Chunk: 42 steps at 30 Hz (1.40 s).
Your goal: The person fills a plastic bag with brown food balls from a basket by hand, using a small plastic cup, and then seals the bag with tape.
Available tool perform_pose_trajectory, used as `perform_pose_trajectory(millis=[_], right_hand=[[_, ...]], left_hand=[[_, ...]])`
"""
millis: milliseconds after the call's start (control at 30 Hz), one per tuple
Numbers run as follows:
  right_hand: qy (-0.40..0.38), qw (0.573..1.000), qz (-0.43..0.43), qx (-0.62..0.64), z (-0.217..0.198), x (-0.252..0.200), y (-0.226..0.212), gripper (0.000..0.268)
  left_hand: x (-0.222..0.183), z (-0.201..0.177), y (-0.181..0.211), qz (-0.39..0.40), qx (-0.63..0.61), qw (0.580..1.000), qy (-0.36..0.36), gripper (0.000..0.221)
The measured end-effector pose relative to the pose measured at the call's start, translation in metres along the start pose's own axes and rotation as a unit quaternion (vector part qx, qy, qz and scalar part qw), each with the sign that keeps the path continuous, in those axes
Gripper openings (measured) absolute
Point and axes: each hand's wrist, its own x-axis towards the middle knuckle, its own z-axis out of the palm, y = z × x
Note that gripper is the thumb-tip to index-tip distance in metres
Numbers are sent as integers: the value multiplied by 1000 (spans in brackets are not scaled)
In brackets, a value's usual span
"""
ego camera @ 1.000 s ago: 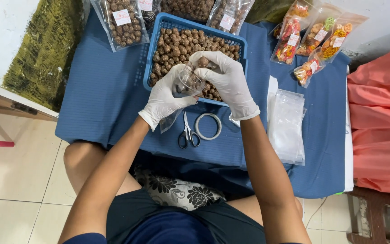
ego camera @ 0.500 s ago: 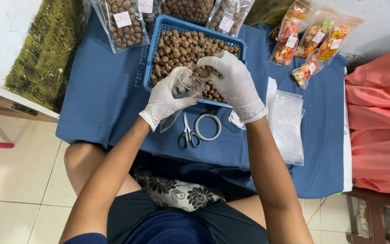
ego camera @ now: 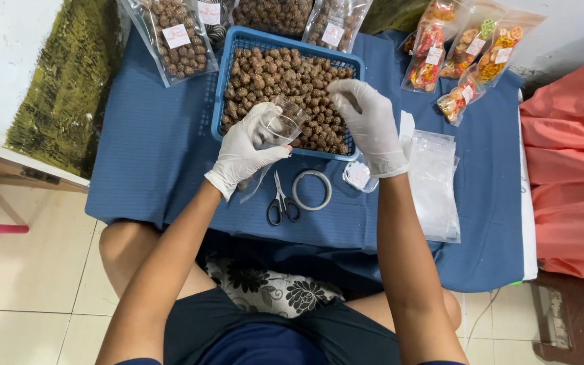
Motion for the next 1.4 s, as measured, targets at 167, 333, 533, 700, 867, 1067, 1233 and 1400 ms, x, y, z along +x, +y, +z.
perform_pose_trajectory(millis=[167, 333, 533, 700, 867, 1067, 1233, 1400], right_hand=[[-205, 932, 84, -288, 11, -15, 24, 73], [-164, 917, 59, -360, 39, -12, 54, 81], [-103, 954, 51, -277, 51, -13, 93, 62], [-56, 982, 35, -177, 62, -7, 116, 37], [-19, 992, 65, -104, 64, -1, 121, 36], [6, 994, 78, -80, 66, -8, 107, 27], [17, 995, 84, -51, 67, -10, 103, 23], [12, 988, -81, -128, 58, -12, 102, 37]], left_hand=[[-4, -6, 8, -13, 17, 1000, 6, 82], [-1, 2, 22, -26, 38, 999, 22, 81], [-6, 21, 35, 8, 19, 999, 26, 98], [-4, 40, 55, 48, 166, 980, 103, 94], [16, 40, 50, -43, 151, 987, 39, 89], [8, 48, 48, 41, 257, 965, 28, 93], [13, 52, 67, 240, 460, 851, 87, 96], [46, 26, 37, 428, 627, 635, 142, 74]])
